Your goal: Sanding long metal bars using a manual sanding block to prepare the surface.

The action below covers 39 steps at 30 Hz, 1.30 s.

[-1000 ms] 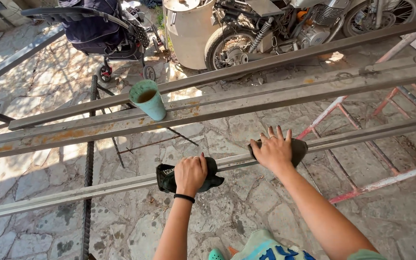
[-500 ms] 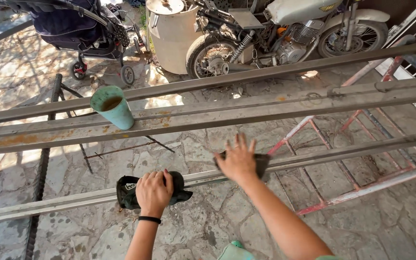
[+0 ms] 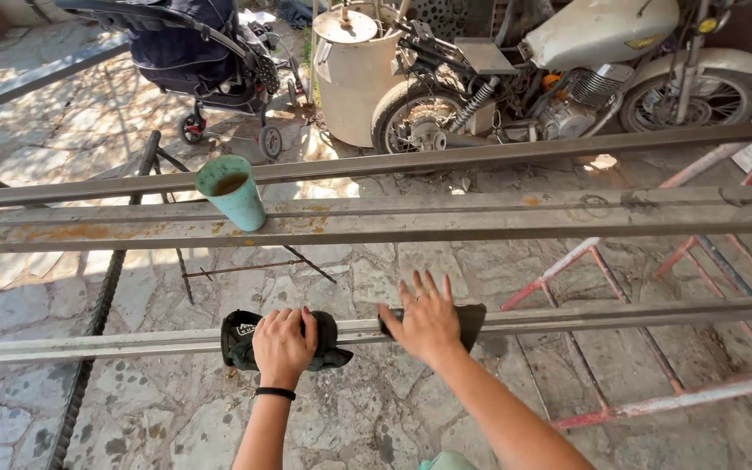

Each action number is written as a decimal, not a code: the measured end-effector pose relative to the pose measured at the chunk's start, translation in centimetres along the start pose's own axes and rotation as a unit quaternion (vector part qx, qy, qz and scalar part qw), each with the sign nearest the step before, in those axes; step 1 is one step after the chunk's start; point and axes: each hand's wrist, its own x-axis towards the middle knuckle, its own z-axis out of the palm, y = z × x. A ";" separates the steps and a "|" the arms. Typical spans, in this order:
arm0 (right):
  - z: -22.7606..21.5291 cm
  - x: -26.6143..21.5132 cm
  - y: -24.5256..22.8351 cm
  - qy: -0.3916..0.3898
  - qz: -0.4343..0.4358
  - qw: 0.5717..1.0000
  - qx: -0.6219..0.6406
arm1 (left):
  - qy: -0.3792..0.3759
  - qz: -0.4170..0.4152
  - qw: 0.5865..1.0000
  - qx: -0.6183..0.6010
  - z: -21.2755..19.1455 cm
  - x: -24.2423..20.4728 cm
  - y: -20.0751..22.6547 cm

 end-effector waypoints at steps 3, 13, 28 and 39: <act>0.8 -2.4 3.1 0.062 -0.034 0.998 0.006 | -0.007 -0.006 1.000 -0.001 0.1 -0.1 -0.1; -0.6 -1.2 3.4 -0.016 0.017 1.000 0.008 | 0.014 0.006 1.000 -0.005 0.5 -0.4 -0.3; 0.7 -1.3 -5.6 0.170 -0.115 0.976 0.077 | 0.058 0.018 0.998 0.024 0.9 -0.7 -0.4; -0.3 1.5 3.4 0.089 0.204 0.973 -0.056 | 0.084 0.018 0.996 0.017 1.6 -0.9 -1.1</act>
